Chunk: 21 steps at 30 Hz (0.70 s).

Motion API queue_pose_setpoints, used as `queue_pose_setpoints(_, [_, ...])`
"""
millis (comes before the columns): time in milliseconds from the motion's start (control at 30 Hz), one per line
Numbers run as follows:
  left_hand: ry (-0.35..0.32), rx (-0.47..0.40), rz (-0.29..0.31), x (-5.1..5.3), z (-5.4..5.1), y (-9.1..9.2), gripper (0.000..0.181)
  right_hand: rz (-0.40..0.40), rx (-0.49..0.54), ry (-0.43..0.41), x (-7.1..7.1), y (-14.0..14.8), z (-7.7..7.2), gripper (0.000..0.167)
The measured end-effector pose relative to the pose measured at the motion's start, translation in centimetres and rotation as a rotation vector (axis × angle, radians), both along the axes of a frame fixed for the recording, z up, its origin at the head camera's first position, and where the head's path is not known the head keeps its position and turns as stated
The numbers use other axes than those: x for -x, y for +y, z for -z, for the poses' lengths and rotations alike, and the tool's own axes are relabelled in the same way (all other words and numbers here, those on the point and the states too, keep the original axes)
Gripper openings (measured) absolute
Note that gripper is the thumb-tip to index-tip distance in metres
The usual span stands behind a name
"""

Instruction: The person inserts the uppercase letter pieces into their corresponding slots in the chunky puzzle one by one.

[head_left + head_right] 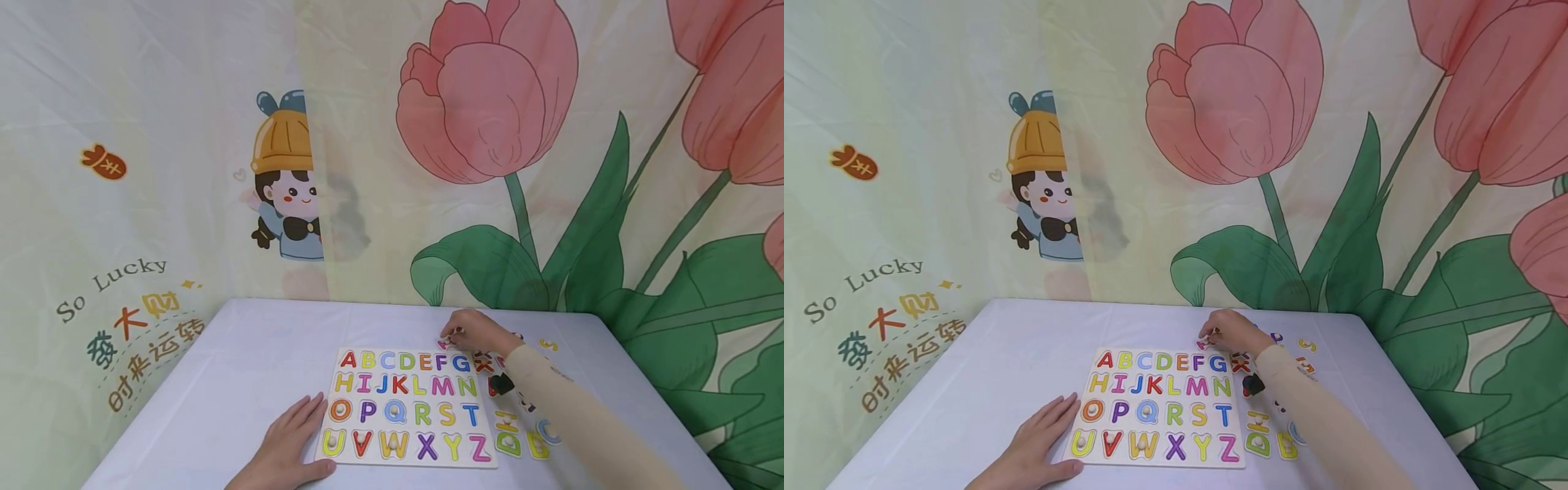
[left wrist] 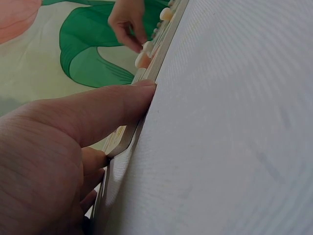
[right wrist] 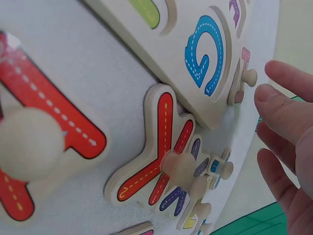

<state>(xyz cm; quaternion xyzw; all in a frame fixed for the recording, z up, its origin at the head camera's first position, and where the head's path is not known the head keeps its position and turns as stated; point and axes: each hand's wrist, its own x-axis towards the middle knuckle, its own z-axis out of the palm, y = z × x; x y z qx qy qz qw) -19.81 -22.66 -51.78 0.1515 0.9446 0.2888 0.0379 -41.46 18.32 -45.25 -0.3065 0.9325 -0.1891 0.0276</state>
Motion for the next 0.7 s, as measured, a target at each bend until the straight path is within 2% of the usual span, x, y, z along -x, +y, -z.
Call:
queue_pose_setpoints(200, [-0.016, 0.0, -0.007, -0.01, 0.03, 0.03, 0.11, -0.038, -0.014, 0.024, 0.3, -0.18, 0.15, 0.018])
queue_pose_setpoints(700, [-0.047, 0.001, -0.016, 0.15, -0.32, 0.13, 0.11, 0.014, -0.045, 0.022, 0.65, -0.38, 0.63, 0.016])
